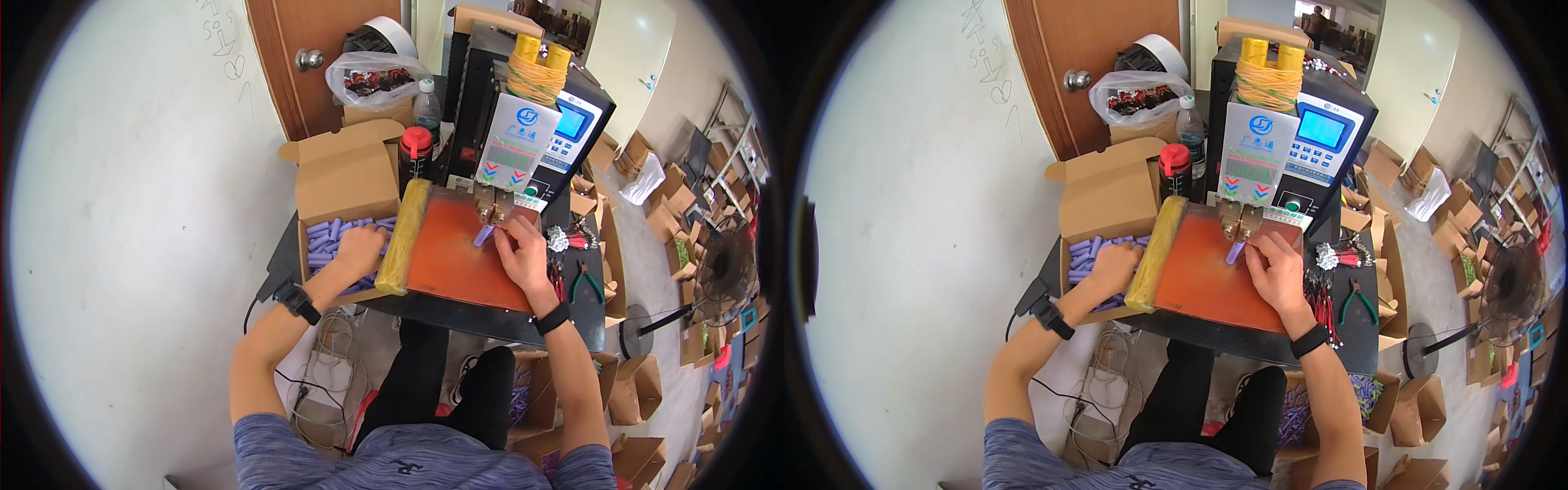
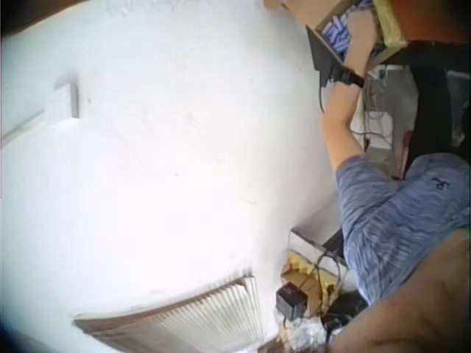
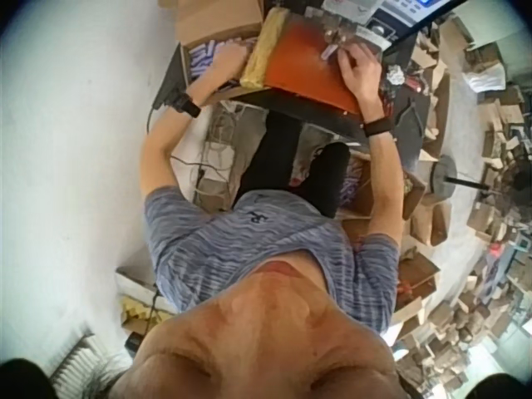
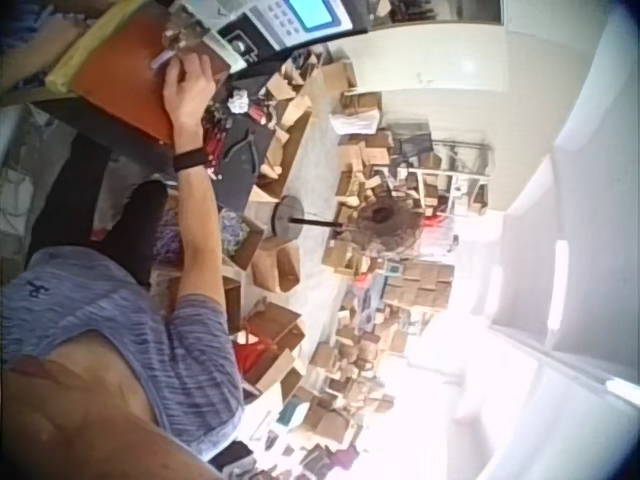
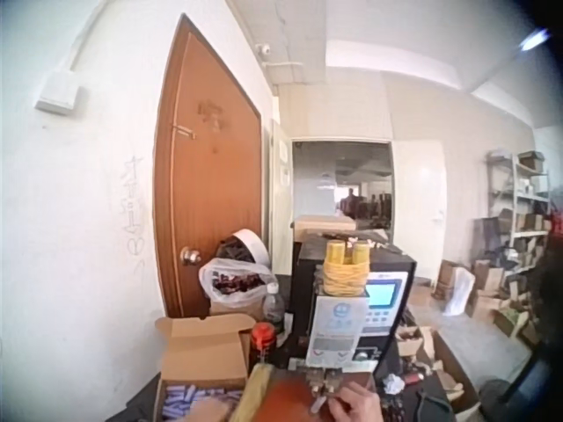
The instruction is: The recorder is using a spot welding machine to connect wire terminals to battery cells.
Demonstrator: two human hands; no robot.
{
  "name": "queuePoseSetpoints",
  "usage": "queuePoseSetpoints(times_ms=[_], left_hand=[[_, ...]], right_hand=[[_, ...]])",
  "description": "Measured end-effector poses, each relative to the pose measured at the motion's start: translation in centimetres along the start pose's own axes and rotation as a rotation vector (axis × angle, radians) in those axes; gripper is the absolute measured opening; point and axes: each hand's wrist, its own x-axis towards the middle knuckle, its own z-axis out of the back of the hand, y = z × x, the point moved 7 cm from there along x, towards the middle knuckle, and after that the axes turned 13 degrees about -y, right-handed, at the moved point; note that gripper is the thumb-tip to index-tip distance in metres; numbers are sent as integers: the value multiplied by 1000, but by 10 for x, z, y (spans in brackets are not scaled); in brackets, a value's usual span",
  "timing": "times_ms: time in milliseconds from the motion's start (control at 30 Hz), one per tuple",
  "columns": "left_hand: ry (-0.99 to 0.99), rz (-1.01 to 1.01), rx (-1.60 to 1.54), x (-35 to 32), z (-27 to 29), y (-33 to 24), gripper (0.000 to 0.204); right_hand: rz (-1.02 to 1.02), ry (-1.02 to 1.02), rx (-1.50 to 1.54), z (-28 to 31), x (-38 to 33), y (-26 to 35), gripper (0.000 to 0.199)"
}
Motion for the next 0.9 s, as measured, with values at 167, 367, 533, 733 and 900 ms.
queuePoseSetpoints(times_ms=[167, 367, 533, 733, 900], left_hand=[[-96, 190, -36, -17, 38, 27, 34], [-134, 338, -127, -33, 51, 56, 40], [-93, 394, -61, -46, 56, 55, 70], [-54, 400, -8, -58, 35, 56, 92], [-130, 338, -43, -57, 27, 55, 90]], right_hand=[[-16, -9, -4, 0, 0, -1, 6], [-29, 7, -12, -2, -1, -3, 8], [-37, 2, -1, -2, -3, -5, 7], [-22, 12, 9, -2, -1, -2, 7], [-10, 6, 14, -2, 0, -1, 8]])
